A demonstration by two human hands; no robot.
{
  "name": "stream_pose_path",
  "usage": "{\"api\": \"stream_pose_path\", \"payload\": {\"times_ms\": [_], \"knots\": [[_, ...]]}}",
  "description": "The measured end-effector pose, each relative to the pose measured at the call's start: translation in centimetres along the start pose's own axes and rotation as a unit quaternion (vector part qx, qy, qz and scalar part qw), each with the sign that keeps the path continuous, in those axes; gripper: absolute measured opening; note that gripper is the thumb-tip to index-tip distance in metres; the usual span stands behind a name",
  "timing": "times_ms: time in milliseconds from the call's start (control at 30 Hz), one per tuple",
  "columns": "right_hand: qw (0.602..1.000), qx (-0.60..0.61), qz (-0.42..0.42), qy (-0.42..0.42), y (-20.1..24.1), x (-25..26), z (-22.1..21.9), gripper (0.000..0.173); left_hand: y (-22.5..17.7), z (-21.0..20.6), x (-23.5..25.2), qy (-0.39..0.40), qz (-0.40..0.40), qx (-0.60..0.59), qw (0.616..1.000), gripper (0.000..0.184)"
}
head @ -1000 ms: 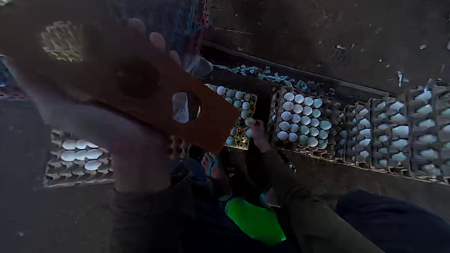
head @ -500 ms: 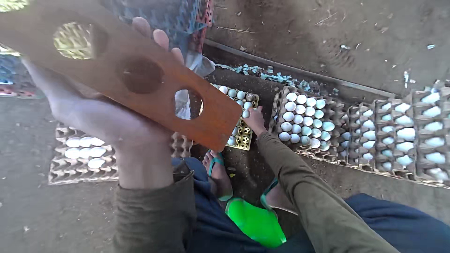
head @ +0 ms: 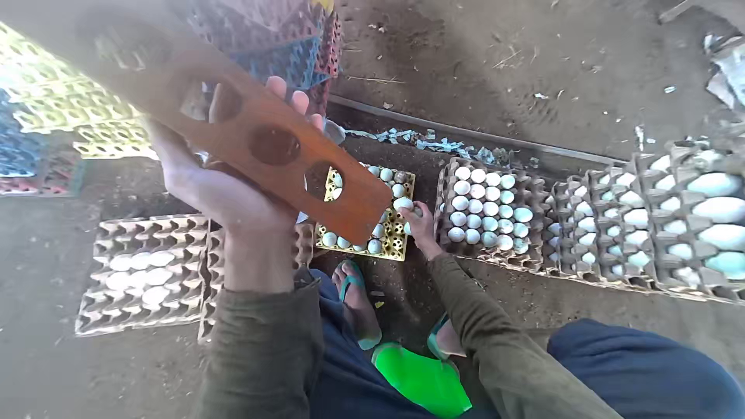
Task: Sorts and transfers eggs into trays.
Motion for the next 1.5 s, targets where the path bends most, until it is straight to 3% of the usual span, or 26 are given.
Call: {"api": "stream_pose_path", "payload": {"times_ms": [67, 133, 200, 267, 400, 500, 633, 700, 800, 900, 1000, 1200, 1500], "knots": [[0.976, 0.212, -0.007, 0.041, 1.8, -2.4, 0.5, 0.049, 0.6, -0.4, -0.1, 0.012, 0.011, 0.005, 1.000, 0.096], [0.912, 0.393, -0.002, 0.120, 4.5, -5.2, 1.4, 0.040, 1.2, -0.9, -0.3, 0.032, 0.017, 0.013, 0.999, 0.098], [0.834, 0.517, 0.025, 0.194, 6.7, -7.9, 2.6, 0.060, 1.8, -1.8, -0.8, 0.051, 0.030, 0.017, 0.998, 0.099], [0.765, 0.578, 0.058, 0.277, 8.6, -9.5, 4.1, 0.080, 2.6, -2.3, -1.3, 0.085, 0.046, 0.027, 0.995, 0.098], [0.709, 0.567, 0.144, 0.394, 12.6, -12.1, 7.2, 0.073, 4.8, -2.6, -2.5, 0.174, 0.100, 0.049, 0.978, 0.093], [0.751, 0.516, 0.181, 0.370, 15.6, -14.6, 10.1, 0.078, 6.4, -3.5, -3.9, 0.186, 0.153, 0.091, 0.966, 0.091], [0.879, 0.354, 0.241, 0.209, 20.7, -19.5, 13.6, 0.080, 8.9, -4.5, -5.7, 0.205, 0.209, 0.093, 0.952, 0.076], [0.911, 0.266, 0.285, 0.136, 23.0, -21.6, 14.5, 0.067, 10.0, -4.8, -6.6, 0.251, 0.238, 0.095, 0.933, 0.072], [0.932, 0.075, 0.354, 0.027, 25.3, -23.4, 15.1, 0.049, 11.4, -6.1, -8.0, 0.248, 0.263, 0.111, 0.926, 0.067], [0.914, -0.107, 0.385, -0.071, 26.4, -24.6, 14.8, 0.050, 12.2, -7.2, -9.1, 0.233, 0.278, 0.107, 0.926, 0.065], [0.882, -0.190, 0.408, -0.138, 26.2, -24.9, 14.3, 0.052, 12.7, -7.9, -9.8, 0.232, 0.279, 0.120, 0.924, 0.063], [0.803, -0.288, 0.473, -0.220, 24.8, -25.0, 14.0, 0.048, 13.9, -8.9, -10.6, 0.230, 0.284, 0.152, 0.918, 0.064], [0.773, -0.365, 0.456, -0.247, 24.8, -26.6, 15.5, 0.049, 15.2, -9.4, -11.4, 0.267, 0.268, 0.144, 0.915, 0.058]]}}
Point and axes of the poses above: each hand's wrist, its own x-axis towards the middle knuckle, its own z-axis out of the back of the hand, y = z × x, the point moved 1 cm from there along x, towards the middle knuckle, and after that the axes turned 9 degrees about y, right-handed, at the moved point
